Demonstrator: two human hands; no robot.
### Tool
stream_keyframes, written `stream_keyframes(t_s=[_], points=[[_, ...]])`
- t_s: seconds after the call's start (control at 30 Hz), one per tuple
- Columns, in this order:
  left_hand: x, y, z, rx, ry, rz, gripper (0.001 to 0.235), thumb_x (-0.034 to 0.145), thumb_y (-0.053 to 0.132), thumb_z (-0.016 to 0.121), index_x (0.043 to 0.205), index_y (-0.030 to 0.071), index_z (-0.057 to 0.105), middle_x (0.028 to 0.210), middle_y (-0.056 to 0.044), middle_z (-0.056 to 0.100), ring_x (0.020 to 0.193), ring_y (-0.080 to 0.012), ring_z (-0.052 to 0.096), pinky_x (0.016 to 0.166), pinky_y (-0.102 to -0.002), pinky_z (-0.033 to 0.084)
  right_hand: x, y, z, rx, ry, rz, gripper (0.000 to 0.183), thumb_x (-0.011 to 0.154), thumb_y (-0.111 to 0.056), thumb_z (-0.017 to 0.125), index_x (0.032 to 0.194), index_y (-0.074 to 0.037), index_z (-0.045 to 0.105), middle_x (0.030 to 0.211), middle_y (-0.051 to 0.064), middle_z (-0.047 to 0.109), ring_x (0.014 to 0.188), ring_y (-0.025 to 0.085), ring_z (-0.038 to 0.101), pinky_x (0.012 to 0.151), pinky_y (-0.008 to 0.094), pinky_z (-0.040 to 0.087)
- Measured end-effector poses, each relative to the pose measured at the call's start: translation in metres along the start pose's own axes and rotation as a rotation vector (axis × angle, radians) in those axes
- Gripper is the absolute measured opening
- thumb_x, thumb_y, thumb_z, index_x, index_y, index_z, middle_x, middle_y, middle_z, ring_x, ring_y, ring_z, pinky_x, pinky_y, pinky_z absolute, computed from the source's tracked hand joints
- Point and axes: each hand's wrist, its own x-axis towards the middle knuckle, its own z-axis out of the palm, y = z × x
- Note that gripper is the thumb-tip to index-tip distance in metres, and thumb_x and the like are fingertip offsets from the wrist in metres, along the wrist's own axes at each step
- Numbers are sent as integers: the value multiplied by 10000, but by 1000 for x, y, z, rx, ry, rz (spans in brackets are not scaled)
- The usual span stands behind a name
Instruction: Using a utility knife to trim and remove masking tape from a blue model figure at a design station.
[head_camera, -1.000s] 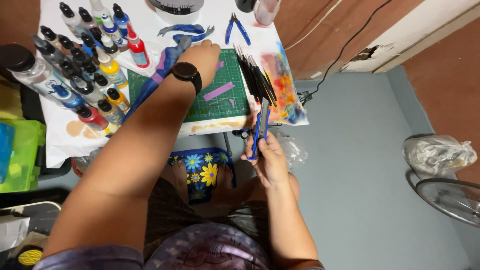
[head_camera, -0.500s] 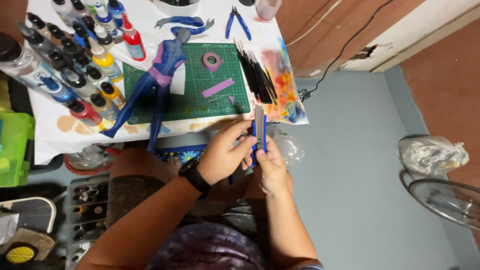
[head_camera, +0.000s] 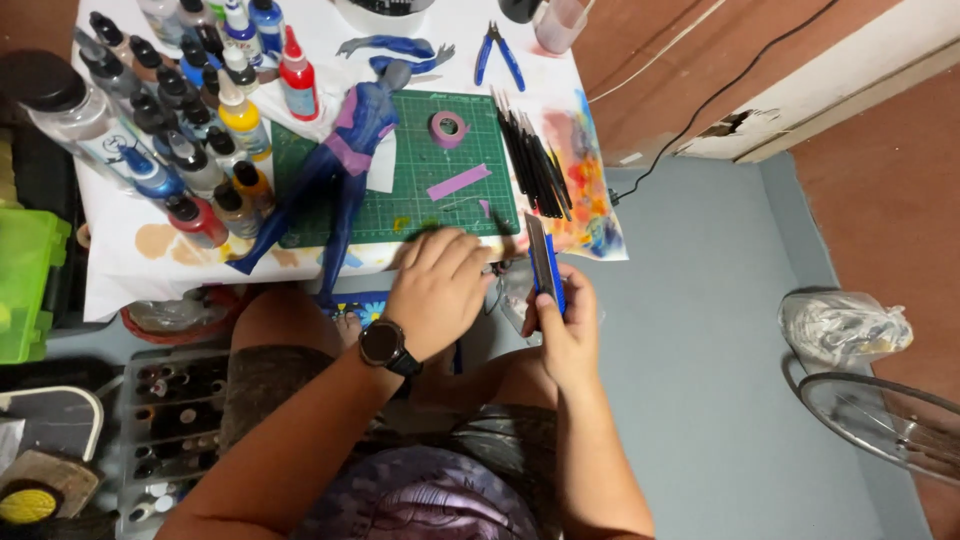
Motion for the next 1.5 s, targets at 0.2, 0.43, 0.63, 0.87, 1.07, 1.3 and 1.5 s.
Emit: stream_keyframes(t_s=[0.2, 0.43, 0.63, 0.87, 1.07, 1.3, 1.5], points=[[5, -22, 0, 292, -48, -72, 533, 924, 360, 699, 1249, -59, 646, 1274, -249, 624, 1246, -372, 563, 1078, -502, 419, 42, -33, 10, -429, -33, -101, 363, 940, 18, 682, 1301, 9, 642, 747, 153, 700, 445, 178, 625, 414, 317, 511], [0, -29, 6, 338, -105, -55, 646, 944, 481, 624, 1326, -40, 605, 1327, -253, 597, 1268, -368, 535, 1089, -495, 384, 79, -41, 29, -732, -38, -237, 359, 923, -68, 732, 1282, -91, 717, 1087, 171, 766, 1021, 380, 734, 861, 450, 585], [-3, -31, 9, 370, -111, -41, 645, 966, 503, 587, 1337, -24, 600, 1326, -244, 598, 1264, -362, 538, 1088, -491, 387, 84, -46, 38, -862, -85, -244, 347, 926, -147, 731, 1273, -148, 733, 1085, 116, 773, 1042, 364, 727, 902, 449, 581], [-4, -33, 10, 384, -105, -30, 649, 947, 508, 612, 1325, -19, 608, 1298, -238, 600, 1247, -362, 547, 1079, -488, 400, 80, -46, 50, -880, -118, -288, 342, 933, -174, 718, 1272, -133, 731, 1035, 157, 772, 1006, 392, 726, 868, 471, 584], [-5, -34, 12, 388, -109, -32, 658, 930, 519, 626, 1322, -11, 614, 1293, -231, 604, 1251, -356, 547, 1081, -488, 403, 84, -34, 52, -901, -134, -327, 346, 929, -171, 722, 1273, -139, 736, 1017, 140, 775, 985, 374, 734, 858, 455, 588], [-3, -33, 10, 389, -106, -34, 649, 927, 508, 631, 1315, -12, 620, 1284, -226, 609, 1247, -353, 552, 1081, -482, 405, 88, -34, 55, -931, -156, -358, 340, 935, -179, 718, 1271, -128, 728, 981, 145, 767, 947, 387, 734, 825, 472, 589], [-2, -33, 9, 387, -109, -33, 651, 923, 506, 640, 1314, -14, 621, 1285, -231, 608, 1246, -359, 552, 1075, -486, 410, 88, -34, 54, -966, -167, -360, 340, 936, -193, 715, 1271, -135, 728, 952, 140, 765, 922, 385, 736, 803, 473, 592]])
